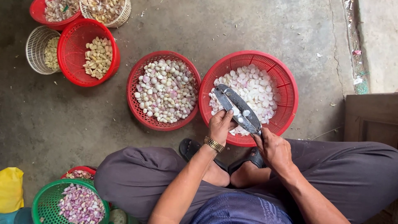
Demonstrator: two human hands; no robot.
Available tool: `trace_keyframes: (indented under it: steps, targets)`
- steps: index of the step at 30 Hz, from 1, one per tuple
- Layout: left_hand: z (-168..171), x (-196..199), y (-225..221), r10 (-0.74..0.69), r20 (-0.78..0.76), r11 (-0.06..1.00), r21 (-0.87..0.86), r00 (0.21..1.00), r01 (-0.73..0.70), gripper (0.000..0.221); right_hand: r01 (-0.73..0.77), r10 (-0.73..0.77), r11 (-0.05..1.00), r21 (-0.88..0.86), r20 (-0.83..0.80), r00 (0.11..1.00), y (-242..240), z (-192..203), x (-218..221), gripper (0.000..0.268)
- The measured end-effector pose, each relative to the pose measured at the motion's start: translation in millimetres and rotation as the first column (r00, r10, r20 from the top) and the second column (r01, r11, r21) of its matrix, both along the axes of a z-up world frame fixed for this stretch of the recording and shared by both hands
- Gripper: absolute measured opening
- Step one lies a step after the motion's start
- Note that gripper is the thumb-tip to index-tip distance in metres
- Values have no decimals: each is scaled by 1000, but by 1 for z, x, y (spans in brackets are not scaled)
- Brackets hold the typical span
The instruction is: Slicing small onions or shallots using a handheld mandoline slicer into a red plastic basket.
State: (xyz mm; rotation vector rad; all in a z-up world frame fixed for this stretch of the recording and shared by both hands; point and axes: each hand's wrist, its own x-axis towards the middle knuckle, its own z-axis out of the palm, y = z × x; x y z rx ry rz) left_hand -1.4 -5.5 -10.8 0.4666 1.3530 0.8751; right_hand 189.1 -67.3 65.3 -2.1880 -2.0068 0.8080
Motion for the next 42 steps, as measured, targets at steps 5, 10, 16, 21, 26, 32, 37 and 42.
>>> trace_keyframes:
  steps: [5, 10, 16, 21, 26, 32, 37, 42]
  targets:
    - [-17, -3, -1, 6, 32, 1000, -19, 999, -5, 28, -12, 11, 1000, 13, 5, 1000, 0, -4, 1, 35]
    - [12, 2, 0, 14, 4, 1000, -16, 1000, -14, 29, -10, 9, 1000, 28, 17, 1000, -1, -1, -1, 34]
    - [42, 18, -4, 69, 98, 996, -72, 993, -62, 39, 19, -16, 998, -53, 54, 998, 3, -6, -3, 40]
    - [7, 4, 7, 235, 132, 969, -108, 963, -222, 33, -19, 21, 996, -86, 20, 1000, -8, -2, -4, 39]
    - [60, -3, 23, 209, 171, 976, -92, 963, -196, 29, -12, 13, 996, -83, 18, 1000, -15, -13, 1, 38]
    - [56, -6, 26, 168, 261, 985, -78, 951, -153, 28, -17, 18, 997, -71, 9, 1000, -13, -10, 5, 37]
    - [19, -8, 17, 137, 268, 987, -113, 954, -110, 31, -21, 24, 998, -59, 47, 999, -12, -8, 6, 36]
    - [30, 1, 19, 208, 150, 956, -240, 967, -168, 36, 13, -6, 997, -71, 97, 995, -12, -21, 4, 38]
